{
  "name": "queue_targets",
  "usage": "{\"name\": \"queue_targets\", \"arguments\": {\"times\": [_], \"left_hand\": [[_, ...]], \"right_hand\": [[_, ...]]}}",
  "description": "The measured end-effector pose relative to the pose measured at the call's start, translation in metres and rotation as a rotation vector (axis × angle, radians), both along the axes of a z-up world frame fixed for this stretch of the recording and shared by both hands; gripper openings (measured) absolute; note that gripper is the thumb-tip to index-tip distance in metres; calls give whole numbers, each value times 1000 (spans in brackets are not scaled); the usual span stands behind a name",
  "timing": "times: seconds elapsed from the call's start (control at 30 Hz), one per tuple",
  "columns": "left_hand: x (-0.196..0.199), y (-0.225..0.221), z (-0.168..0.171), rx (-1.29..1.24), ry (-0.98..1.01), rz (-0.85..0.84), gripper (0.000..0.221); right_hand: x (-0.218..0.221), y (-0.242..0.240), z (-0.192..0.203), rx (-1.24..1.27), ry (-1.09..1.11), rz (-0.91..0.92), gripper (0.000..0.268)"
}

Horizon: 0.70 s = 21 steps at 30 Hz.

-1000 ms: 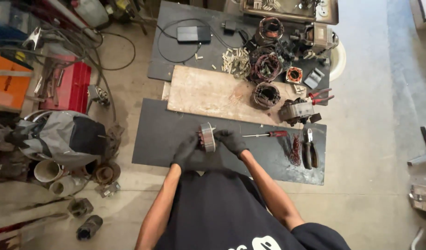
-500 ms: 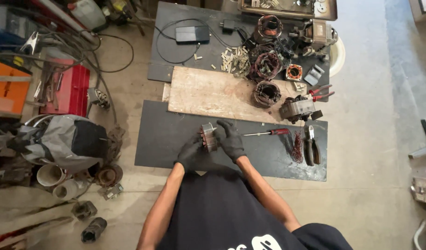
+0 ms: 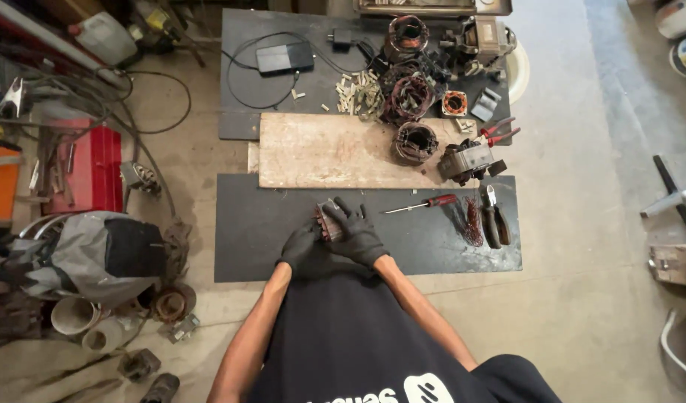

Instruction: Inspecting and repairing an electrical motor stator using a screwdriver and pliers

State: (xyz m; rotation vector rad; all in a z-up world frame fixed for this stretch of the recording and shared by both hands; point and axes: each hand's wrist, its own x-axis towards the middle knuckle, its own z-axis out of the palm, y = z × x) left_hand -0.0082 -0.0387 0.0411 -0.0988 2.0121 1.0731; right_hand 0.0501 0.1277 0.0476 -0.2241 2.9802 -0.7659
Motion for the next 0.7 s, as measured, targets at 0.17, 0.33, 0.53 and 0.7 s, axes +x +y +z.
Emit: {"name": "queue_targets", "arguments": {"times": [0.17,0.33,0.53,0.7], "left_hand": [[7,1,135,54,-55,7,60],[8,-10,95,44,-48,-80,50],[40,-31,-108,609,-553,592,14],[50,-32,-173,512,-464,453,23]], "right_hand": [[-1,1,-2,-53,-76,-17,104],[0,0,3,-58,-63,-53,101],[3,-2,5,-15,-36,-92,103],[-2,-4,5,-2,66,-101,98]]}}
